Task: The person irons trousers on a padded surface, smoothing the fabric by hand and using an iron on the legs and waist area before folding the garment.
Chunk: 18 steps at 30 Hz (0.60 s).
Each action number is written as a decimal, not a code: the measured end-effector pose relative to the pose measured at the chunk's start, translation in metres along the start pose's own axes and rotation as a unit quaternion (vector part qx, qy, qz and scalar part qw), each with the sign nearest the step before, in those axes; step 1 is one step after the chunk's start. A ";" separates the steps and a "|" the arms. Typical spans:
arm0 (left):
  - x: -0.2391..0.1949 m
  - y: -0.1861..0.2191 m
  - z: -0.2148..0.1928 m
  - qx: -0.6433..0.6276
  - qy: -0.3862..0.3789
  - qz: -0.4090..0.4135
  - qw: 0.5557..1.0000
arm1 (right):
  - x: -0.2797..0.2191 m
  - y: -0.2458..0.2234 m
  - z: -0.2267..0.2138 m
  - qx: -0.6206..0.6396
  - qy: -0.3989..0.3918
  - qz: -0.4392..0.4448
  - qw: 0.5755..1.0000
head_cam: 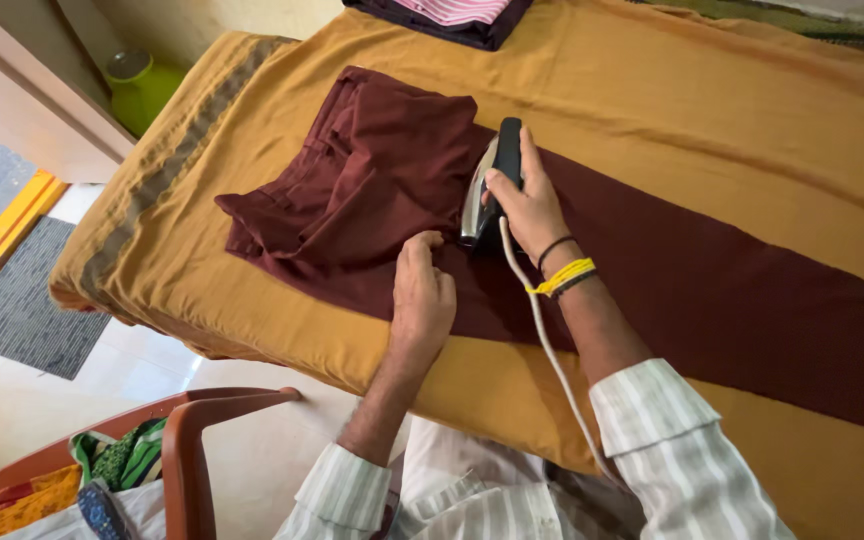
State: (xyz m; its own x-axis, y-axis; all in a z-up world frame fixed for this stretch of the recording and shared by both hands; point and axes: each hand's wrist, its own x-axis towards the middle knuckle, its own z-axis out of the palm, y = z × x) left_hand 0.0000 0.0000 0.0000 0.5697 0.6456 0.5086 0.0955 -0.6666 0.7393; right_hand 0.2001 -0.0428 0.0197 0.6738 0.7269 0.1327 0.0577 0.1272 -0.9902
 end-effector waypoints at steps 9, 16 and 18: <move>0.000 -0.005 0.001 -0.024 -0.001 -0.032 0.999 | -0.082 -0.032 0.025 -0.160 0.038 -0.025 0.986; 0.003 0.004 0.000 -0.020 -0.018 -0.033 0.999 | 0.001 -0.007 0.010 -0.059 0.060 -0.048 0.995; 0.003 0.009 -0.002 0.007 -0.045 -0.023 0.999 | 0.006 -0.010 -0.001 -0.005 -0.003 -0.023 1.000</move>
State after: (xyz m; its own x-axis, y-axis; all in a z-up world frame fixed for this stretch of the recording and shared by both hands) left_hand 0.0015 -0.0033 0.0089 0.6351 0.6401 0.4323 0.1344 -0.6427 0.7542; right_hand 0.2038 -0.0405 0.0304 0.6655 0.7248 0.1782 0.0965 0.1532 -0.9835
